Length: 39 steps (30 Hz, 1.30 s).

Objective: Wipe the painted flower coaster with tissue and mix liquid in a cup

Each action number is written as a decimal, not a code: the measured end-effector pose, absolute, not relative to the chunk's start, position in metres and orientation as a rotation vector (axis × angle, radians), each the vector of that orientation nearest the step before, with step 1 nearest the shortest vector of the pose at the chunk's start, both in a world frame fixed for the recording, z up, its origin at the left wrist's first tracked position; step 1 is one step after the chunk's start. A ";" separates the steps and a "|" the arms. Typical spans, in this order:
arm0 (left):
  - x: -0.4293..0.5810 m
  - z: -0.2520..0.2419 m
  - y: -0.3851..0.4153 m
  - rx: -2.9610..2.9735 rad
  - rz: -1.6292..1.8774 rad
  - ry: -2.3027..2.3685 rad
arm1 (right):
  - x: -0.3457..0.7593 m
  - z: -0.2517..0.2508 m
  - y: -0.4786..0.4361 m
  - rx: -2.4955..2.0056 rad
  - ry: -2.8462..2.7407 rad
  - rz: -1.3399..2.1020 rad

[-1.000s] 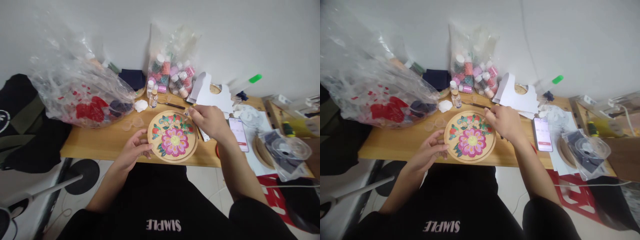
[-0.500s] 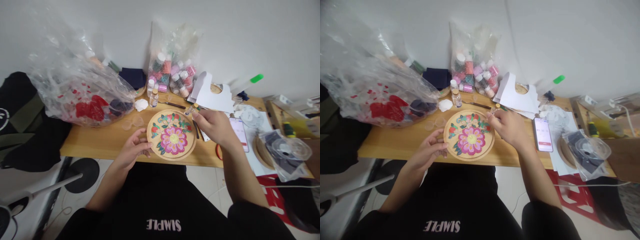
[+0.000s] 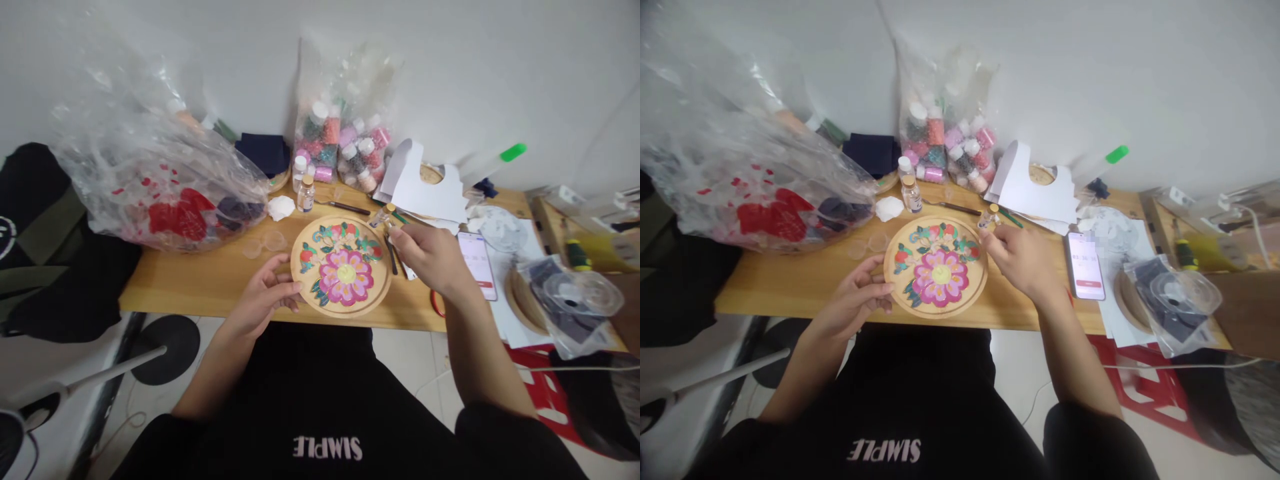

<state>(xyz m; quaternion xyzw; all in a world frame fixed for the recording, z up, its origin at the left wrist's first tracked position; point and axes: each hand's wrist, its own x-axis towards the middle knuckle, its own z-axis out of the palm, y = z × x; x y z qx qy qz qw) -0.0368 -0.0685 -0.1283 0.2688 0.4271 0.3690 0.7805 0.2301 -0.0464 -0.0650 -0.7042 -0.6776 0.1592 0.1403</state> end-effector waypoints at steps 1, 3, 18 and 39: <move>-0.037 -0.129 -0.068 0.580 0.797 0.922 | 0.230 -0.065 -0.046 -2.017 -1.947 0.470; -0.037 -0.129 -0.068 0.580 0.798 0.925 | 0.231 -0.066 -0.045 -1.951 -1.912 0.528; -0.055 -0.112 -0.059 0.626 0.860 0.938 | 0.226 -0.088 -0.039 -1.251 -1.195 1.313; -0.062 -0.100 -0.055 0.675 0.849 0.974 | 0.240 -0.090 -0.049 -1.197 -1.243 1.198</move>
